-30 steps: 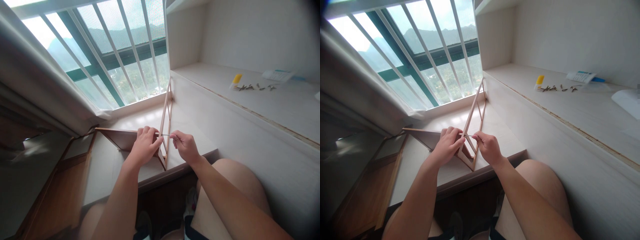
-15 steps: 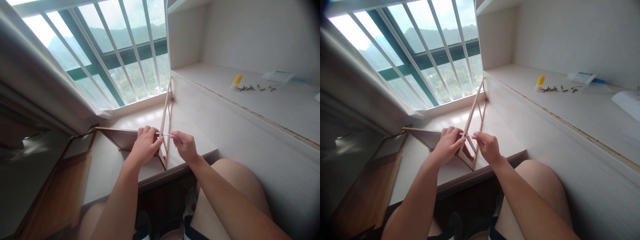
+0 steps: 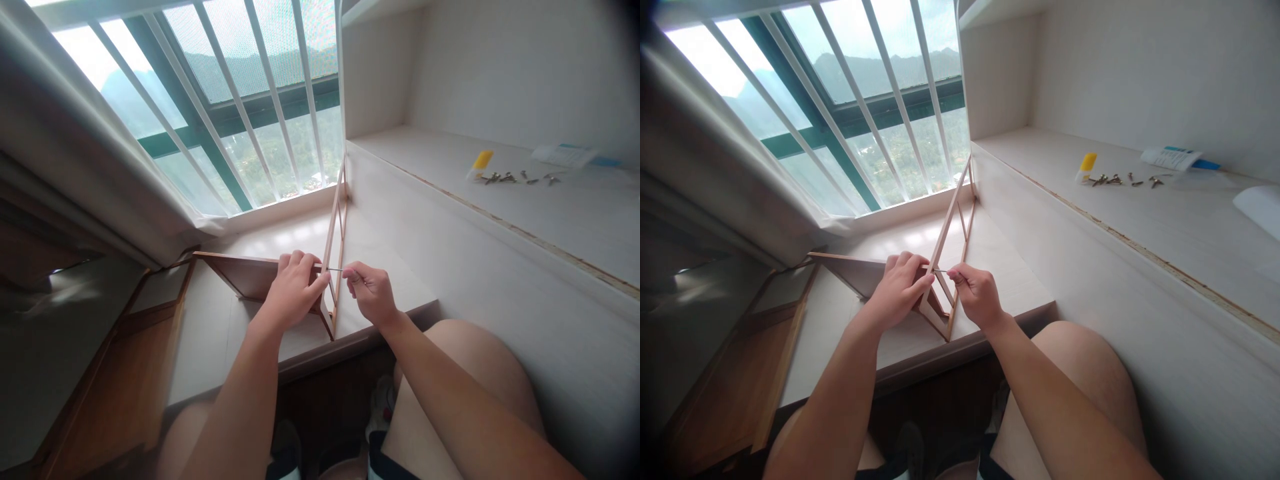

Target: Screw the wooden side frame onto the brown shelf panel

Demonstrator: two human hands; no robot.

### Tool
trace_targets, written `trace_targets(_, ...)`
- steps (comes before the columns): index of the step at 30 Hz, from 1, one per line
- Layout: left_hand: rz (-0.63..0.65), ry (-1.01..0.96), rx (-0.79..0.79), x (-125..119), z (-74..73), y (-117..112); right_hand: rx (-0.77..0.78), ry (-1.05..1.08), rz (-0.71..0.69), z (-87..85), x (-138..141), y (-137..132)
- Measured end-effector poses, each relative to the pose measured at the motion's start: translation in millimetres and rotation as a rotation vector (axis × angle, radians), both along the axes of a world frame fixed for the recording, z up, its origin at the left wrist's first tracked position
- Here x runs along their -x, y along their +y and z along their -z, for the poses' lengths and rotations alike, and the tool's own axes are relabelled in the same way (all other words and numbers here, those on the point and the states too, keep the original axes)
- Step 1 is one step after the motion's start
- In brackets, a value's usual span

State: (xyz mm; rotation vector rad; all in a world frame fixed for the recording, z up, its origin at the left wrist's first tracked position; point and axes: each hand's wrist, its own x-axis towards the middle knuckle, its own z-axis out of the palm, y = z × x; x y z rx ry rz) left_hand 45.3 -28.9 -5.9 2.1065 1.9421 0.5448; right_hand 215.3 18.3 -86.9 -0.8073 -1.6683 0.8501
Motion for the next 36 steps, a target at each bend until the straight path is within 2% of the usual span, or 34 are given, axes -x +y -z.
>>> trace_targets(8,0.003,-0.006,-0.002,-2,-0.2,0,0.090,0.001,-0.014,-4.5,-1,-3)
trace_targets(22,0.001,-0.013,0.002,-2,-0.7,1,-0.024,-0.120,0.063,-7.5,-5,-4)
trace_targets(28,0.003,-0.013,-0.001,-2,0.1,1,-0.077,-0.072,0.120,-7.8,-11,0)
trace_targets(36,-0.006,-0.006,0.000,-2,0.0,1,-0.088,-0.127,0.055,-6.6,-8,-2)
